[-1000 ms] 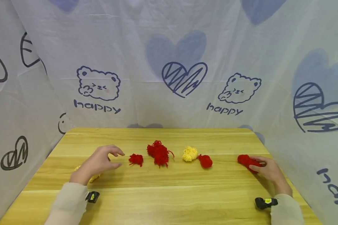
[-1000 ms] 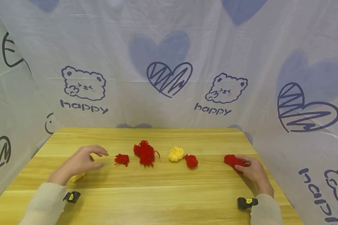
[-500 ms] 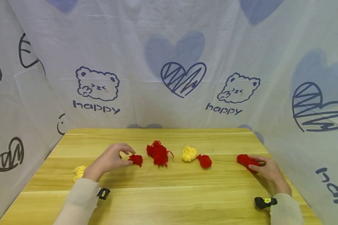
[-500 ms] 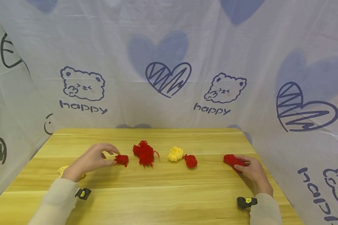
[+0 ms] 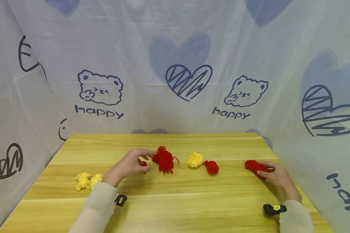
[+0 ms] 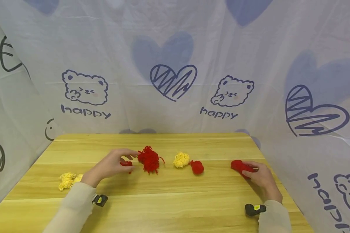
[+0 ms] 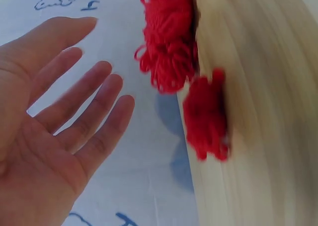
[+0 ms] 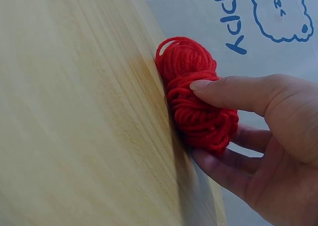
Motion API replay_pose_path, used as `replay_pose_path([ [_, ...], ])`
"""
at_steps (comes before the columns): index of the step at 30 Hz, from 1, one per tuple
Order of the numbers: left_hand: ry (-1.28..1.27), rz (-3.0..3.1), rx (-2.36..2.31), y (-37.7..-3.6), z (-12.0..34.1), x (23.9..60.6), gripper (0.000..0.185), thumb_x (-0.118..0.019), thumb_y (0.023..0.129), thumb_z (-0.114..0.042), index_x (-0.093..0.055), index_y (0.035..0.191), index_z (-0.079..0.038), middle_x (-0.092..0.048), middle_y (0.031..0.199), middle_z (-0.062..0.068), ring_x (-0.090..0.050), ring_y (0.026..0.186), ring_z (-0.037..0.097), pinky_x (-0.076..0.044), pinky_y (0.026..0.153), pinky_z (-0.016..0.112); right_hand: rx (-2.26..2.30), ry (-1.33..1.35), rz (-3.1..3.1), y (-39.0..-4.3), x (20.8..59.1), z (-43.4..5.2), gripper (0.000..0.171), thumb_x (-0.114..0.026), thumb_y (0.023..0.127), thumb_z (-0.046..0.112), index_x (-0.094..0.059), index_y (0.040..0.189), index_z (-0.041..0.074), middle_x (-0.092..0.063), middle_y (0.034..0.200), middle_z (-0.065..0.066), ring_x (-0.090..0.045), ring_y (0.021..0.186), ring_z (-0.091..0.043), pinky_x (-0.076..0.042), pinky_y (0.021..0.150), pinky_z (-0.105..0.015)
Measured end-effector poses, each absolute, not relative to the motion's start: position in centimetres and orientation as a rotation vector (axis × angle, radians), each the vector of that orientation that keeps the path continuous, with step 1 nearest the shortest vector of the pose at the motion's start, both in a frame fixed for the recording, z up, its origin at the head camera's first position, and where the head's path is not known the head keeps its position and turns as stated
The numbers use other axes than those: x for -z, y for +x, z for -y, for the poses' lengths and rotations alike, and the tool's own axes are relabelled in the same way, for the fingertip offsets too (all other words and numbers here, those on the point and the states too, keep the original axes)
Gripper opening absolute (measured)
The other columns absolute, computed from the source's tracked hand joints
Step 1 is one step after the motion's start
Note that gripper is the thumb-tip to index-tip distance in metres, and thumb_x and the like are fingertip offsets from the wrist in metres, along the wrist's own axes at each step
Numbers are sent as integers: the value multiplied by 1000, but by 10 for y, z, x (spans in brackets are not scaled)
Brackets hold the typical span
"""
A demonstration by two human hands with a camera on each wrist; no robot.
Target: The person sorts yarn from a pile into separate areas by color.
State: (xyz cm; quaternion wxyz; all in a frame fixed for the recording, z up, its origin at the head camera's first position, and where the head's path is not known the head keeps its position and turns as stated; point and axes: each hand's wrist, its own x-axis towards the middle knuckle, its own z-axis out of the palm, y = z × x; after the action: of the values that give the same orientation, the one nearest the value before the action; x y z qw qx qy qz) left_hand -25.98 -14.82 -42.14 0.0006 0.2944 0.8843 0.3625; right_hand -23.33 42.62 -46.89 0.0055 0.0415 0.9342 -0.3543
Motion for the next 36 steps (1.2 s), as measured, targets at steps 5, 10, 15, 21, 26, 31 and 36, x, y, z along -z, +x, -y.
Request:
replay_pose_path([
  [5,966,-2727,-1171,-263,127,423,49,-80,91,-17,-66,136,-5,-70,133,16,-66,120,36,-60,97,50,1101,167,-2915,-234,468,-425,56,-73,97,26,-57,143,-3,-49,143,-39,-58,114,-48,-56,75,-26],
  [10,977,-2670,-1204,-265,105,425,51,-79,92,-21,-64,139,-9,-68,135,13,-66,120,33,-57,103,51,1082,205,-2919,-235,467,-424,56,-73,97,27,-57,143,-1,-49,144,-38,-57,114,-47,-54,74,-24],
  [15,988,-2714,-1160,-269,87,426,53,-80,91,-27,-64,140,-16,-67,139,6,-63,124,29,-55,107,49,1066,182,-2935,-236,467,-424,56,-73,97,28,-58,142,-1,-50,143,-38,-58,112,-46,-54,73,-25],
  [21,1009,-2682,-1195,-279,64,429,52,-80,91,-22,-64,140,-16,-65,143,6,-59,133,33,-49,113,52,1052,182,-2941,-235,466,-424,55,-73,97,27,-58,142,-1,-51,142,-38,-58,113,-47,-53,75,-26],
  [26,1010,-2556,-1300,-287,45,436,48,-78,93,-16,-64,139,-12,-62,144,10,-56,134,40,-53,108,52,1048,147,-2962,-235,467,-425,53,-74,96,25,-59,140,-2,-52,142,-38,-59,115,-49,-55,79,-31],
  [31,1012,-2486,-1330,-293,30,443,48,-77,93,-14,-63,138,-5,-60,145,13,-53,136,42,-53,109,53,1057,166,-2954,-234,468,-424,54,-74,96,25,-59,141,-2,-51,143,-38,-58,116,-49,-55,79,-29],
  [36,1020,-2484,-1317,-297,18,449,48,-77,94,-17,-63,138,-3,-60,144,13,-52,137,41,-52,111,51,1074,143,-2955,-234,468,-424,54,-74,96,24,-59,140,-3,-52,142,-39,-59,115,-48,-54,75,-25],
])
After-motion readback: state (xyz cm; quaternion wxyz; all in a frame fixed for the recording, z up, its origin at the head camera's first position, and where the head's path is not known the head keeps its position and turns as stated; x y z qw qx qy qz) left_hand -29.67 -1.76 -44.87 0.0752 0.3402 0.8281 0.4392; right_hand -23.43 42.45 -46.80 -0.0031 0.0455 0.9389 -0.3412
